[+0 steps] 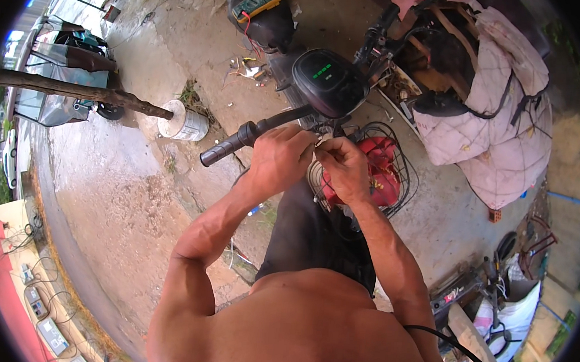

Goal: The person repairs an electric bicycle by manipulating wires near the handlebars with their hands.

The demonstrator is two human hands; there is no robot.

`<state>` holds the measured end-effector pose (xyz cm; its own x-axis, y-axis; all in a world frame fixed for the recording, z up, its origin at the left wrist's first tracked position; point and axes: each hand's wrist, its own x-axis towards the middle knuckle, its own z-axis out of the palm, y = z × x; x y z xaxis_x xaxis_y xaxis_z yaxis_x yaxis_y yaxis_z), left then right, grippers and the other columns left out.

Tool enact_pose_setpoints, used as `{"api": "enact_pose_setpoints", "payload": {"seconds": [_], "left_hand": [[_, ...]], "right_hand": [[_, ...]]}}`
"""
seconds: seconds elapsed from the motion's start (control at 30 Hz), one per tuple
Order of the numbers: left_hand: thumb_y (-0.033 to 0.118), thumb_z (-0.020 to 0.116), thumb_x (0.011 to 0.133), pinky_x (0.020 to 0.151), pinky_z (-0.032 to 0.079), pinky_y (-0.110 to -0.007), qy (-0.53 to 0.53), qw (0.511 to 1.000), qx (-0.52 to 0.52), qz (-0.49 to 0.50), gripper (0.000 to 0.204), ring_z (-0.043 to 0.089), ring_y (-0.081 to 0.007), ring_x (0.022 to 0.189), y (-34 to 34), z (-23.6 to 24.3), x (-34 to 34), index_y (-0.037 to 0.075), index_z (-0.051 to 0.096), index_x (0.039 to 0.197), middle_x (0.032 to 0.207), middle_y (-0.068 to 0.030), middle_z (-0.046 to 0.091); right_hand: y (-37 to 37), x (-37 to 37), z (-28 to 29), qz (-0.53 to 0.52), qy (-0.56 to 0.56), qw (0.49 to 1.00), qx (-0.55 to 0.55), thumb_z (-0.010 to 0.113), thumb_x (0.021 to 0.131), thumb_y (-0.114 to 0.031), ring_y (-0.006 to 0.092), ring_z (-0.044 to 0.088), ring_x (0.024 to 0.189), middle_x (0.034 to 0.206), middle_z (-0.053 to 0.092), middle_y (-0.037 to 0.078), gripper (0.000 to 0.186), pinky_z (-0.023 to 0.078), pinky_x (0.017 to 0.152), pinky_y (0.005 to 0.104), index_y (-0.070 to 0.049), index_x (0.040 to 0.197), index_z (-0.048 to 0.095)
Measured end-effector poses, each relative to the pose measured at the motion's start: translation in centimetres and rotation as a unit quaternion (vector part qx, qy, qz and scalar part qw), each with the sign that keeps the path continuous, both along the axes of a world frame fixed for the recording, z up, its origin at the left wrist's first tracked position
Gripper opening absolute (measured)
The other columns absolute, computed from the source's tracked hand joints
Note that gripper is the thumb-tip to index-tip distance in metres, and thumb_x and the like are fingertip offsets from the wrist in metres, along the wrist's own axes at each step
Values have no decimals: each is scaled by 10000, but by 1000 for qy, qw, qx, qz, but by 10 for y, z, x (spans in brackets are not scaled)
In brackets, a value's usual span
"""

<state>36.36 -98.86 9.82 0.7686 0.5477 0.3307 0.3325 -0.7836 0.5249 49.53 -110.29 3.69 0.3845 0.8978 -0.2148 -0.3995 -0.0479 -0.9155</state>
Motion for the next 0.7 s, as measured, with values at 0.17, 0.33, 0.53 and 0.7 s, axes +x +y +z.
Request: {"api": "enact_pose_setpoints", "payload": {"seconds": [0.17, 0.33, 0.53, 0.7], "left_hand": [[51, 705, 790, 662, 537, -412, 14, 1000, -11, 13, 97, 670, -335, 751, -1, -2, 0, 59, 673, 882, 820, -99, 666], [39, 685, 806, 639, 537, -414, -22, 998, -16, 58, 87, 671, -343, 727, -6, 0, 3, 62, 679, 890, 808, -112, 669], [46, 675, 787, 611, 530, -438, -25, 997, -34, 67, 78, 659, -354, 696, -4, 6, 5, 68, 654, 859, 774, -124, 654], [29, 650, 800, 663, 539, -388, 25, 989, -126, 76, 83, 684, -340, 756, 4, 14, 2, 44, 642, 881, 824, -133, 678]], "right_hand": [[3, 0, 6, -1, 3, 1000, -18, 705, 923, -40, 51, 598, 787, 868, 656, -9, 90, 493, 707, 223, -5, 985, 650], [3, 1, 5, 21, 10, 999, -24, 711, 923, -51, 51, 595, 799, 877, 654, -6, 111, 489, 717, 222, -4, 1000, 646], [5, 0, 2, 9, 25, 1000, 1, 698, 912, -32, 54, 585, 788, 859, 640, -6, 96, 479, 715, 221, -4, 974, 631], [2, 0, -5, 25, -5, 999, -33, 670, 908, -1, 58, 582, 778, 859, 634, -6, 72, 475, 704, 221, -8, 960, 620]]}}
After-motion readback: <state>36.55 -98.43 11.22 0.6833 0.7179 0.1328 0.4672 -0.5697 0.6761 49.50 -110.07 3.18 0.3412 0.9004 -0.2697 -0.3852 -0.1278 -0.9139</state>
